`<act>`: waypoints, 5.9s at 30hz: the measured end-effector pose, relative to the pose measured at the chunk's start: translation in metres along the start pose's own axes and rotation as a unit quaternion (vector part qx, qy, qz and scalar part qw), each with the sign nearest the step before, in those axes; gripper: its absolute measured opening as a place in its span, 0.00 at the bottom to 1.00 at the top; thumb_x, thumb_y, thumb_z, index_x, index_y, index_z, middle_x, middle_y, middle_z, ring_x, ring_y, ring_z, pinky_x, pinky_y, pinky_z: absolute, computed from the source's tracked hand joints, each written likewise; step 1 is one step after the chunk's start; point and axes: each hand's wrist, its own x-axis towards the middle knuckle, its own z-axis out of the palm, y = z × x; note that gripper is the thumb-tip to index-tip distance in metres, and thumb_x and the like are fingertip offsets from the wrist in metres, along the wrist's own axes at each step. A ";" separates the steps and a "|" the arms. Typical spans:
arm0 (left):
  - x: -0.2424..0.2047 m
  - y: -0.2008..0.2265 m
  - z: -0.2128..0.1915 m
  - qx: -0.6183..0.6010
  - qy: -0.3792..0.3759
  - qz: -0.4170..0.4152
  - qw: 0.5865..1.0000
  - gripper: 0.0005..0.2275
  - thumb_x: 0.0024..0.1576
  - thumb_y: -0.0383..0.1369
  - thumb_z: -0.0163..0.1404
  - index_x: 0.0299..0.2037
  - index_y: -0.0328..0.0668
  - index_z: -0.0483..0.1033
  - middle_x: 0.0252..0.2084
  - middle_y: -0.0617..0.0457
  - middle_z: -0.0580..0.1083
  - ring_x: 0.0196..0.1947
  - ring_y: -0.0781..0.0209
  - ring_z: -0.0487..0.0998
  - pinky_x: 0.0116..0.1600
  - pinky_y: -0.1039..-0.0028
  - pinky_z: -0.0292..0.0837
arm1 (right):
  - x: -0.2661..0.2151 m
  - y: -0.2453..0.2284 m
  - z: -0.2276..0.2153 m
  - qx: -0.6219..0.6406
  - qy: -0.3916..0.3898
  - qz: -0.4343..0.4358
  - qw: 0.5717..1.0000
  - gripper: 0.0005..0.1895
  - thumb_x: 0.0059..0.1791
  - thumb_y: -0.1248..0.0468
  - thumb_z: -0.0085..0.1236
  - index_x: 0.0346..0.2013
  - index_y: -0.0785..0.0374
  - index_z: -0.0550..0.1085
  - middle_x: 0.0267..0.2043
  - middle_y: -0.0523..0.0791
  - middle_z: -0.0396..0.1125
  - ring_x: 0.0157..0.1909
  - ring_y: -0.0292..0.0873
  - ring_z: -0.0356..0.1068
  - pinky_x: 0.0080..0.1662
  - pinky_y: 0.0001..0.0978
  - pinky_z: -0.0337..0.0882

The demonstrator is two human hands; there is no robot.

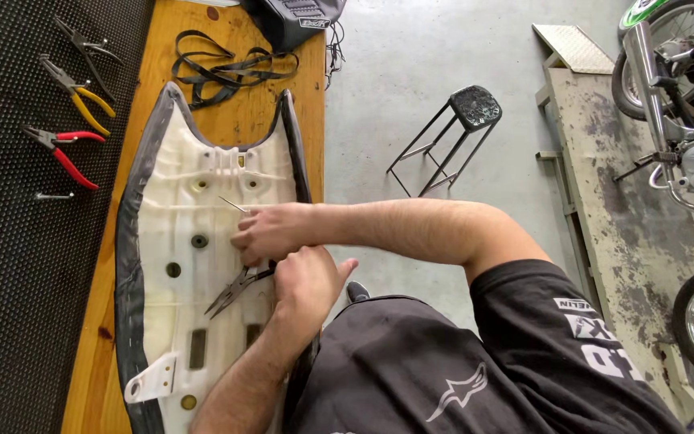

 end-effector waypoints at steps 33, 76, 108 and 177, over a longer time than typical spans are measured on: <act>0.050 -0.057 -0.025 -0.559 0.459 -0.041 0.689 0.20 0.65 0.32 0.51 0.17 0.42 0.69 0.08 0.50 0.65 0.15 0.56 0.76 0.25 0.74 0.68 | -0.137 -0.040 -0.097 0.683 0.367 0.195 0.600 0.17 0.59 0.60 0.43 0.48 0.76 0.70 0.46 0.67 0.72 0.51 0.62 0.77 0.55 0.59 0.76; 0.083 -0.076 0.026 -0.537 0.211 0.225 0.785 0.06 0.57 0.38 0.64 0.42 0.56 0.86 0.38 0.59 0.80 0.41 0.57 0.80 0.53 0.69 0.71 | -0.146 -0.033 -0.155 -0.297 -0.031 0.190 0.935 0.21 0.52 0.46 0.57 0.21 0.53 0.77 0.27 0.43 0.64 0.32 0.46 0.63 0.39 0.39 0.64; 0.085 -0.097 0.027 -0.591 0.128 0.201 0.770 0.11 0.47 0.39 0.71 0.37 0.56 0.85 0.37 0.63 0.77 0.36 0.72 0.79 0.46 0.82 0.76 | -0.143 -0.067 -0.132 0.689 -0.082 0.569 0.442 0.10 0.52 0.62 0.56 0.33 0.67 0.72 0.28 0.55 0.74 0.31 0.52 0.79 0.38 0.47 0.82; 0.089 -0.118 0.019 -0.600 0.187 0.155 0.762 0.07 0.64 0.37 0.58 0.46 0.48 0.84 0.41 0.54 0.82 0.44 0.58 0.83 0.54 0.71 0.75 | -0.124 -0.012 -0.141 0.647 -0.085 0.508 0.562 0.27 0.58 0.49 0.45 0.37 0.71 0.81 0.39 0.57 0.79 0.41 0.53 0.81 0.43 0.42 0.81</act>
